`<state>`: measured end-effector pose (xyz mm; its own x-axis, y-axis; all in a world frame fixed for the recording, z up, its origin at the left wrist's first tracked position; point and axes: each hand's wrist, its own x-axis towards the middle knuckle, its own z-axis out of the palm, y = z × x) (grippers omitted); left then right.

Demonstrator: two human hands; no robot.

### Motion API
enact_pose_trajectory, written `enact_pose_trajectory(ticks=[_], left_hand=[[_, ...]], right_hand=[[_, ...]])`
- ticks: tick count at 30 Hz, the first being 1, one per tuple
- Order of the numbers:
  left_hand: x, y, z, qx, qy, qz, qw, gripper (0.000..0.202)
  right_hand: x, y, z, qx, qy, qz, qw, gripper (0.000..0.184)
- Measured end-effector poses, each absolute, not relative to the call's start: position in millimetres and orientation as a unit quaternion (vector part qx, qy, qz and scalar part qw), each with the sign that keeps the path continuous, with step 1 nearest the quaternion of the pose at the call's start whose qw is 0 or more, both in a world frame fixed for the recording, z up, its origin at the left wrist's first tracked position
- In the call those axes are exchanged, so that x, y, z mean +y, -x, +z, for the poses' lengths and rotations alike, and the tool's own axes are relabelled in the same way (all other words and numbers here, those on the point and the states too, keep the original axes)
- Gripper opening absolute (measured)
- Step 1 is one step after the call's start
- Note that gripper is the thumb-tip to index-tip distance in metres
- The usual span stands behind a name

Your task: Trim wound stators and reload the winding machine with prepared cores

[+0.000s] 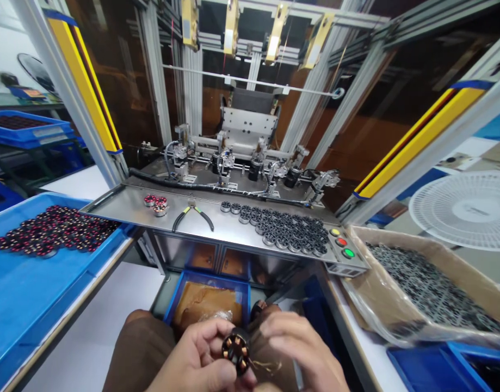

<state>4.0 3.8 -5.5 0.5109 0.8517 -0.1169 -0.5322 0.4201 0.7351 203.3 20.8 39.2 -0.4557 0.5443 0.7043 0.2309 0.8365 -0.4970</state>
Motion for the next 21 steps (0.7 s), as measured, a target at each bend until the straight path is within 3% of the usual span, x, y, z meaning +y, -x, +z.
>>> enact_pose_trajectory(ticks=[2,3,6,9,16,19,21], left_hand=[[2.7,-4.2,-5.1,0.247,-0.326,0.434,0.803,0.04],[2.4,-4.7,-4.9,0.245,-0.328,0.435,0.802,0.04],[1.8,-6.5,-5.7,0.231,-0.33,0.441,0.802,0.038],[1.3,-6.9,-5.6,0.214,-0.318,0.442,0.811,0.032],[12.0,-4.6,10.1,0.164,-0.22,0.539,0.796,0.035],[17.9,-8.3,6.4,0.167,-0.244,0.46,0.838,0.052],[18.3,-10.9,0.0,0.18,-0.252,0.376,0.873,0.052]], right_hand=[[21.7,-209.3,40.7,-0.826,0.256,0.168,0.474,0.057],[22.1,-210.7,41.6,-0.832,0.258,0.172,0.46,0.059],[24.1,-208.0,44.2,-0.859,0.228,0.184,0.419,0.039],[24.7,-200.5,45.0,-0.858,0.208,0.175,0.435,0.021],[20.4,-192.8,50.0,-0.841,0.276,0.191,0.425,0.013],[21.8,-193.6,57.0,-0.85,0.241,0.217,0.416,0.009],[22.0,-195.9,60.3,-0.858,0.23,0.221,0.403,0.009]])
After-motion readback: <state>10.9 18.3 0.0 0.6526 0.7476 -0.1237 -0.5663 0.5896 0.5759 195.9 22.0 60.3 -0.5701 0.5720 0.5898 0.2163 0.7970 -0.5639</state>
